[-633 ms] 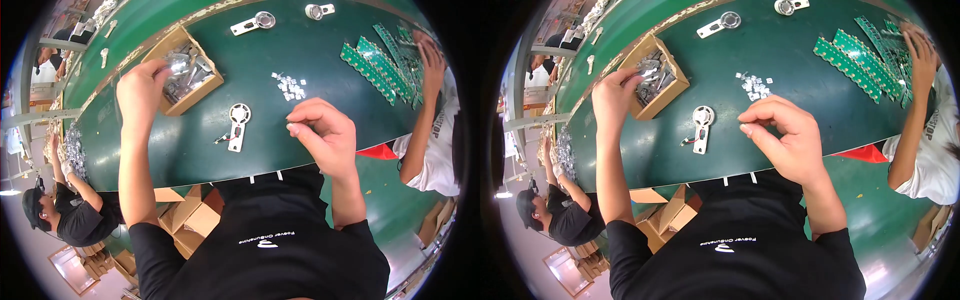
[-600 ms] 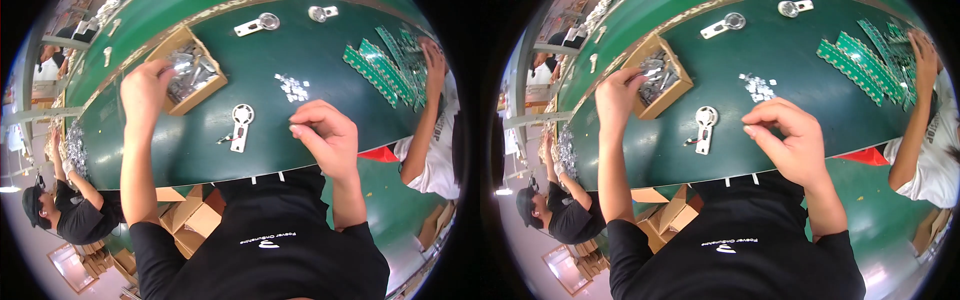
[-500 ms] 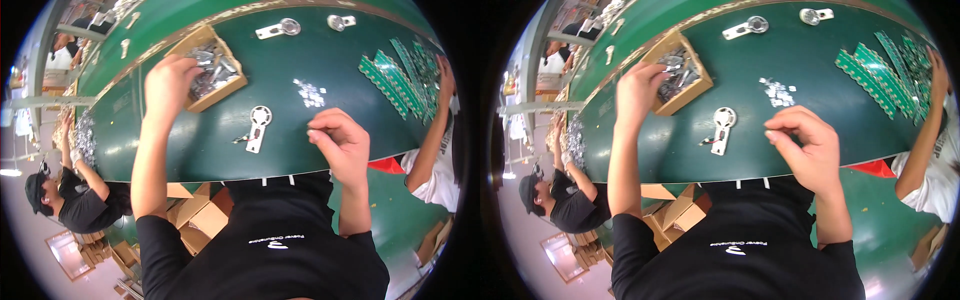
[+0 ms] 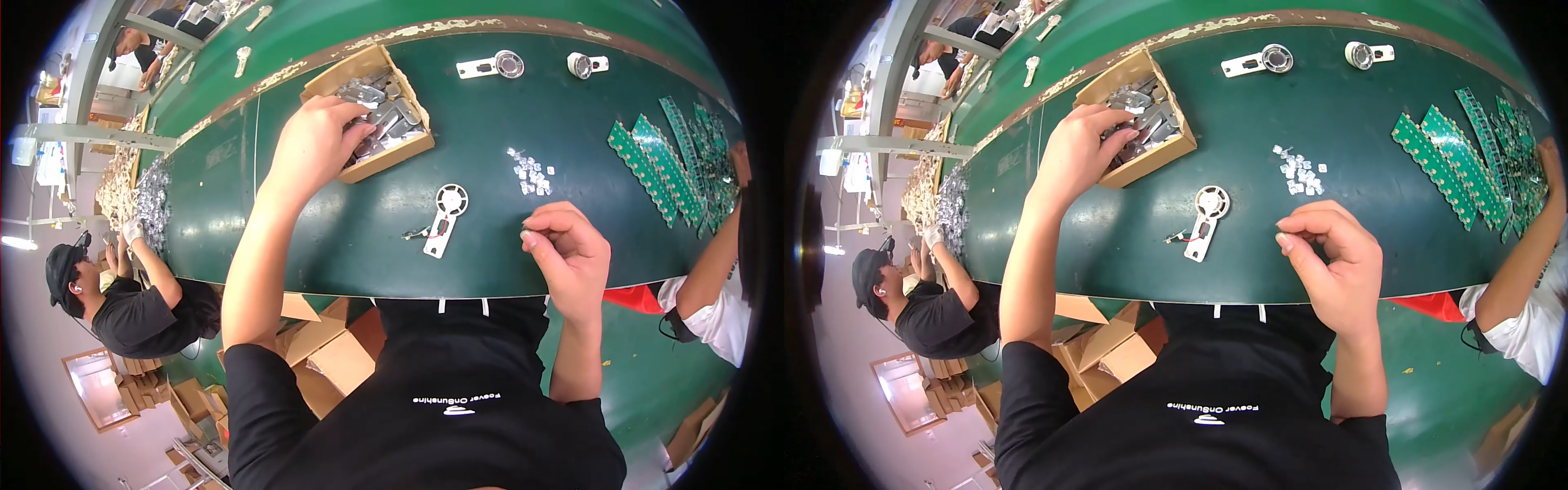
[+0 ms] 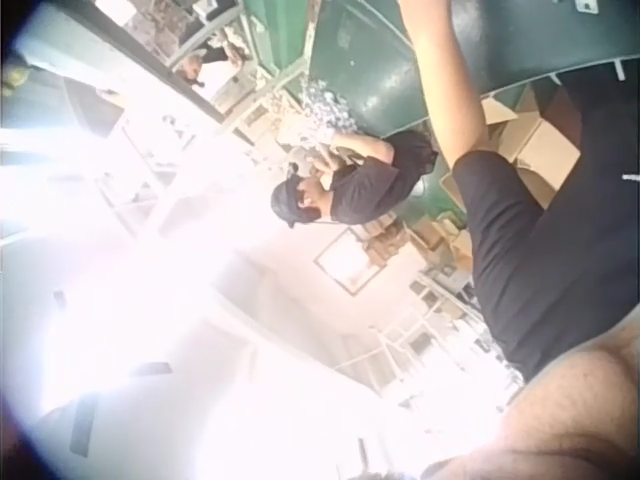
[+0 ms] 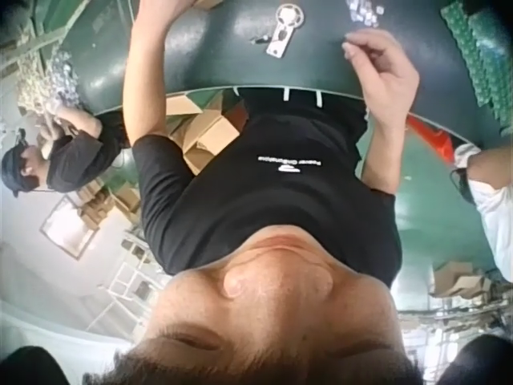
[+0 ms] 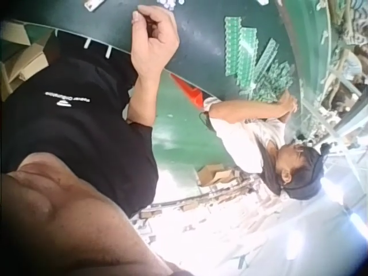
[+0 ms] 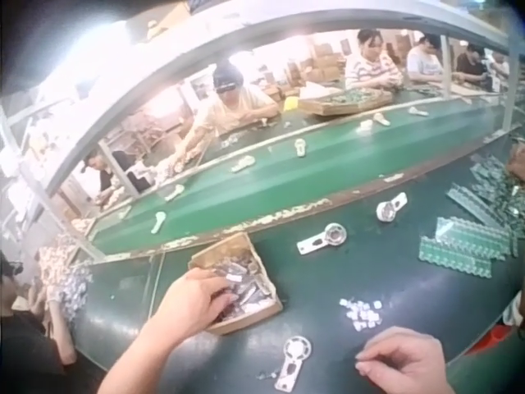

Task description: The person assembles small electronic components, metal parts, and PCBs into plastic housings by hand on a factory production line.

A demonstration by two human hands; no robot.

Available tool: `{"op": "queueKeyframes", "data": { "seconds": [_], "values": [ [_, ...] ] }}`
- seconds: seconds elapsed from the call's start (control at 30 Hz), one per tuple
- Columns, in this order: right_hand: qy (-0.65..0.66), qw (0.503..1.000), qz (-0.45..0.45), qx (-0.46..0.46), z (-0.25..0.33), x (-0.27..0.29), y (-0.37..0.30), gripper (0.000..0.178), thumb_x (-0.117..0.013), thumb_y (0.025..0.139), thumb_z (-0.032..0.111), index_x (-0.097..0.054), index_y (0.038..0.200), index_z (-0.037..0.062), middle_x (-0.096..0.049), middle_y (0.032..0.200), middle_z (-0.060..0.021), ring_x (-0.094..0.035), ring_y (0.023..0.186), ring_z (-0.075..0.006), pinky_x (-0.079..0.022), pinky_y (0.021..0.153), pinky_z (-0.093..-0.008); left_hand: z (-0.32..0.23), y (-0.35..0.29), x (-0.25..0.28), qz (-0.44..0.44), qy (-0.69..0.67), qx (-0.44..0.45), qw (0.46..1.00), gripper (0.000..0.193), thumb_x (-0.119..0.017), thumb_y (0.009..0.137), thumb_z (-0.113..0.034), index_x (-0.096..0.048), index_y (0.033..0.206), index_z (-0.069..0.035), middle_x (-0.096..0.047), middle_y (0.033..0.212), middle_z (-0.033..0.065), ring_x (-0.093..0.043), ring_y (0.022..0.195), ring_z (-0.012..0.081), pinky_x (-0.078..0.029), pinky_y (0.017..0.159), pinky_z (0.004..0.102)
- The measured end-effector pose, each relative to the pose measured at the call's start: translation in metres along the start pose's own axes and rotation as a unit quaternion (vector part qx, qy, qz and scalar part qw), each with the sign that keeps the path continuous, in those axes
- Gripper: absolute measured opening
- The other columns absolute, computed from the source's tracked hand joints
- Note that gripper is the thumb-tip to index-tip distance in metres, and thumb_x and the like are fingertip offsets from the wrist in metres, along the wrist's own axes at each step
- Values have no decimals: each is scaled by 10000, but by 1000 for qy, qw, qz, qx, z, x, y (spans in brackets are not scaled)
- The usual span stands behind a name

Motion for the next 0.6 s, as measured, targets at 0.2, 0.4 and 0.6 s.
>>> {"op": "queueKeyframes", "data": {
  "seconds": [0.2, 0.4, 0.6],
  "values": [
    [2, 1000, 0, 2, -2, -1, -1, 149, -688, 905, -153, -709, 1024, -65, -677, 1020, -103, -654, 824, -127, -526, 715, -249, 0, 11, -4, -4, 13, 7, 1000, 240, -779, 905, -180, -790, 1094, -32, -740, 988, 152, -683, 989, 340, -547, 889, 430],
    [-9, 1000, -2, -3, 0, 0, -3, 160, -677, 899, -163, -707, 1024, -68, -681, 1031, -102, -648, 816, -123, -520, 707, -249, -3, 30, -17, 16, -9, 26, 1000, 207, -769, 882, -177, -798, 1043, -50, -740, 959, 155, -713, 987, 340, -577, 874, 456],
    [-5, 1000, 3, -4, -4, 0, -5, 168, -677, 896, -160, -706, 1031, -64, -680, 1025, -101, -650, 818, -123, -521, 713, -250, 17, 40, -36, 85, -100, 93, 987, 223, -751, 855, -112, -762, 1056, -16, -773, 936, 147, -748, 914, 332, -585, 853, 445]
  ]
}}
Point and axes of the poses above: each hand's wrist, its own y-axis towards the middle knuckle, its own x-axis out of the back of the hand, z = x × y, the point moved 10 cm from there along y, towards the middle knuckle
